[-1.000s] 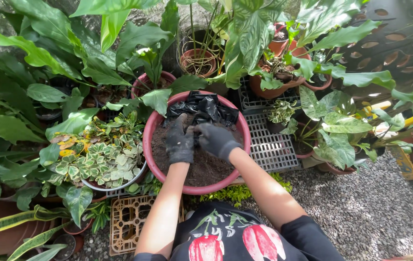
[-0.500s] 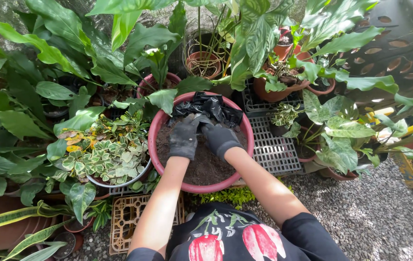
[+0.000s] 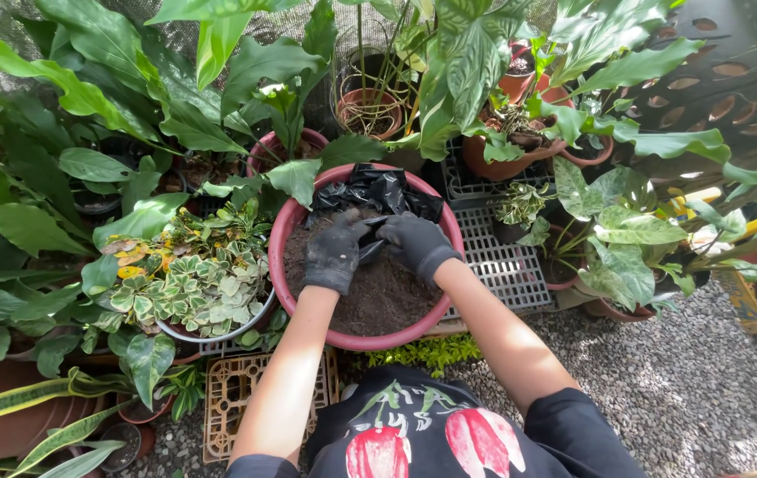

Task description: Repotting a small plant into a larger pot with fresh soil using gloved hands.

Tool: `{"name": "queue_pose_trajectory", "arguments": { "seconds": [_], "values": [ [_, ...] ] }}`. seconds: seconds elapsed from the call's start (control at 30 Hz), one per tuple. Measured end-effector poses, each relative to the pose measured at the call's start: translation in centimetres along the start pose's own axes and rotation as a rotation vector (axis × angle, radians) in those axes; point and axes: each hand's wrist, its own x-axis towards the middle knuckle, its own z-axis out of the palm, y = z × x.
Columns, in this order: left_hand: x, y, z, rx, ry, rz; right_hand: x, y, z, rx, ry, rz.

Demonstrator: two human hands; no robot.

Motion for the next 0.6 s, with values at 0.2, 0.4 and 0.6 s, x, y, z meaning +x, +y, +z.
{"name": "queue_pose_trajectory", "arguments": {
  "seconds": [0.2,0.4,0.6],
  "values": [
    [-0.5,1.5,-2.1,-0.052,-0.145,-0.198,0.4,1.5,2.1,0.21,0.095,-0.327],
    [-2.3,-0.8,-0.5,-0.113,-0.099,-0.215,-1.0,-0.9,-0.3,0.771,0.22,-0.212],
    [-2.8,0.5,-1.1,-0.05,-0.118,-0.488,-1.4,0.6,9.1,0.325,0.113,0.155]
  ]
}}
